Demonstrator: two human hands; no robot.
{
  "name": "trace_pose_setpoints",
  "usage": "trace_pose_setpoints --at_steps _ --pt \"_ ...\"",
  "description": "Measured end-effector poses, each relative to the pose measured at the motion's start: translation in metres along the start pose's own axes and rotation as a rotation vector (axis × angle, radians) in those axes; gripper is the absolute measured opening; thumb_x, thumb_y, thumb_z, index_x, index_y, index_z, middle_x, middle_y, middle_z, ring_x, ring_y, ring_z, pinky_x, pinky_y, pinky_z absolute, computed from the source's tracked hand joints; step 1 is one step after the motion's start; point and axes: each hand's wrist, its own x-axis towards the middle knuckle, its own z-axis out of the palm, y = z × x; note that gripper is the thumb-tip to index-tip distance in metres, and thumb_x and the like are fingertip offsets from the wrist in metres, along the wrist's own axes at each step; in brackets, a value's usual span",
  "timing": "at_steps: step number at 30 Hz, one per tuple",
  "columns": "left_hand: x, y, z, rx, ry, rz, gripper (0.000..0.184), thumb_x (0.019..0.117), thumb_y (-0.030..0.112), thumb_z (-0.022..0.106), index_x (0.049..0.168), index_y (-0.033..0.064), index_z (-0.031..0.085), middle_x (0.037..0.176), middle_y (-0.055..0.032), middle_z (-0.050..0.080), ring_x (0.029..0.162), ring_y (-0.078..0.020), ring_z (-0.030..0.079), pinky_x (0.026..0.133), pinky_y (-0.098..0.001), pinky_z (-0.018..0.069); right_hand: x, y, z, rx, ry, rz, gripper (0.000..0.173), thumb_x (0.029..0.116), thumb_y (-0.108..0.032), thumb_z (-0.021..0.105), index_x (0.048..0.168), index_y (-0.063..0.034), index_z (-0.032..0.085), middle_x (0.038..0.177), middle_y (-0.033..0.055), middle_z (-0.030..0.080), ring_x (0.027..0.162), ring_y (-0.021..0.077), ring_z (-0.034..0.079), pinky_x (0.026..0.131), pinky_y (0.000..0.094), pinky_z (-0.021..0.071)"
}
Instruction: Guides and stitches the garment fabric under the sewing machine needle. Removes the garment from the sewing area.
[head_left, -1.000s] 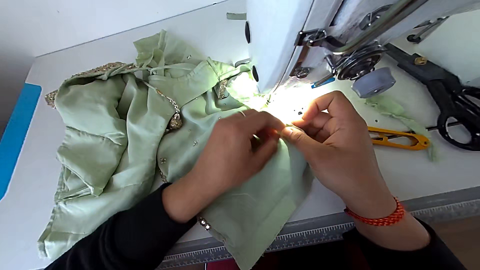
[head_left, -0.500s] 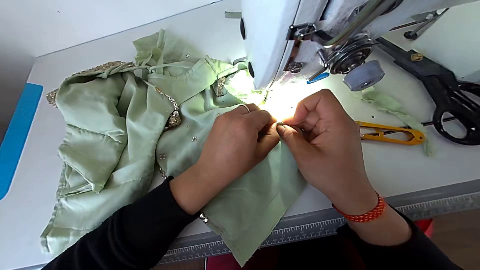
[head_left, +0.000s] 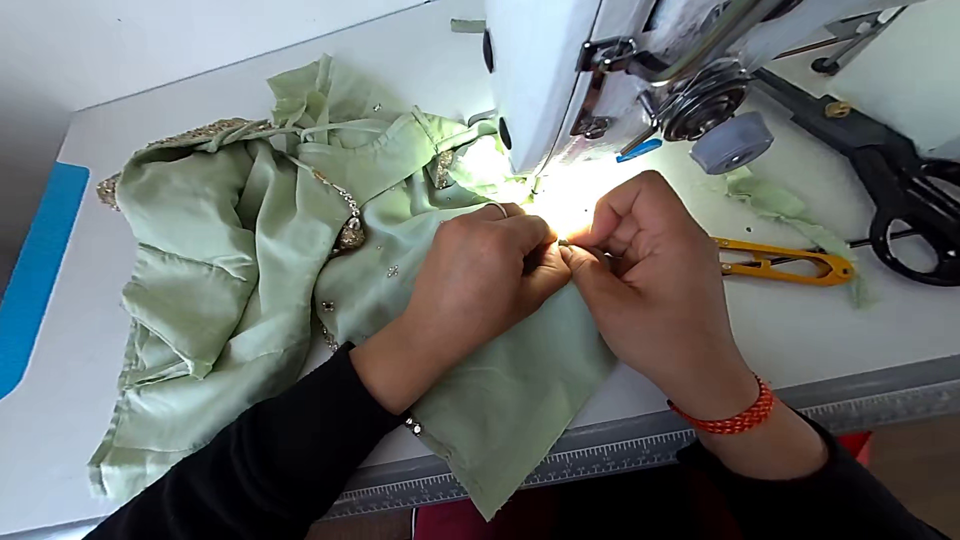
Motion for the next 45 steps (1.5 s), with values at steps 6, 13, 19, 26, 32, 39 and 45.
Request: trace_pose_setpoints --at_steps 6,13,19,26,32,39,45 --pt "-0.001 0.001 0.006 0.056 0.029 0.064 0.008 0.0824 0.013 0.070 0.078 0.0063 0.073 0.072 -0.0065 0.067 0.067 -0.0131 0.065 0.058 -0.0241 0.0472 -0.001 -0.001 -0.002 -0.023 -0.033 -0.031 0.018 0.0912 0.001 0.061 0.099 -0.0106 0.051 0.082 -0.0027 0.061 0.067 -0.0006 0.058 0.056 0.0132 0.0461" --pt "0.000 0.002 0.009 0.090 0.030 0.108 0.008 0.0814 0.012 0.071 0.082 0.0046 0.073 0.072 -0.0081 0.066 0.068 -0.0184 0.064 0.060 -0.0281 0.0487 -0.002 -0.003 -0.005 -0.057 -0.063 -0.057 0.020 0.0891 0.005 0.060 0.098 -0.0090 0.050 0.081 -0.0001 0.060 0.065 0.0016 0.057 0.053 0.0140 0.0452" --pt "0.001 0.001 0.011 0.067 0.029 0.109 0.008 0.0819 0.012 0.071 0.080 0.0044 0.070 0.069 -0.0067 0.061 0.064 -0.0175 0.061 0.057 -0.0278 0.0457 -0.004 -0.002 -0.008 -0.070 -0.087 -0.069 0.020 0.0892 0.006 0.060 0.098 -0.0086 0.049 0.079 0.0005 0.058 0.062 0.0024 0.054 0.051 0.0144 0.0421" --pt "0.001 0.001 0.011 0.039 0.021 0.082 0.007 0.0807 0.011 0.071 0.081 0.0042 0.072 0.070 -0.0073 0.062 0.066 -0.0173 0.062 0.059 -0.0277 0.0474 0.003 0.002 -0.003 -0.041 -0.040 -0.044 0.019 0.0871 0.004 0.058 0.096 -0.0106 0.050 0.080 -0.0031 0.059 0.068 -0.0015 0.056 0.058 0.0123 0.0448" --pt "0.001 0.002 0.010 0.037 0.011 0.063 0.007 0.0820 0.011 0.071 0.080 0.0042 0.070 0.069 -0.0071 0.061 0.065 -0.0168 0.061 0.057 -0.0274 0.0459 -0.005 -0.002 -0.007 -0.070 -0.080 -0.065 0.020 0.0890 0.006 0.059 0.098 -0.0077 0.048 0.079 0.0016 0.058 0.061 0.0032 0.054 0.051 0.0152 0.0416" --pt "-0.004 -0.004 -0.003 -0.147 -0.076 -0.046 0.013 0.0847 0.014 0.066 0.091 0.0045 0.073 0.079 -0.0040 0.069 0.071 -0.0053 0.067 0.065 -0.0180 0.0540 -0.003 -0.001 -0.009 0.005 -0.090 0.037 0.022 0.0935 -0.002 0.066 0.102 -0.0114 0.048 0.080 -0.0024 0.062 0.062 0.0010 0.057 0.050 0.0138 0.0434" --pt "-0.001 -0.004 -0.001 -0.069 -0.021 0.000 0.011 0.0861 0.010 0.064 0.084 0.0062 0.074 0.072 -0.0037 0.068 0.067 -0.0053 0.063 0.060 -0.0175 0.0482 0.004 0.003 -0.003 0.044 -0.048 0.031 0.020 0.0918 -0.002 0.064 0.100 -0.0121 0.049 0.083 -0.0035 0.063 0.069 -0.0008 0.060 0.059 0.0134 0.0493"
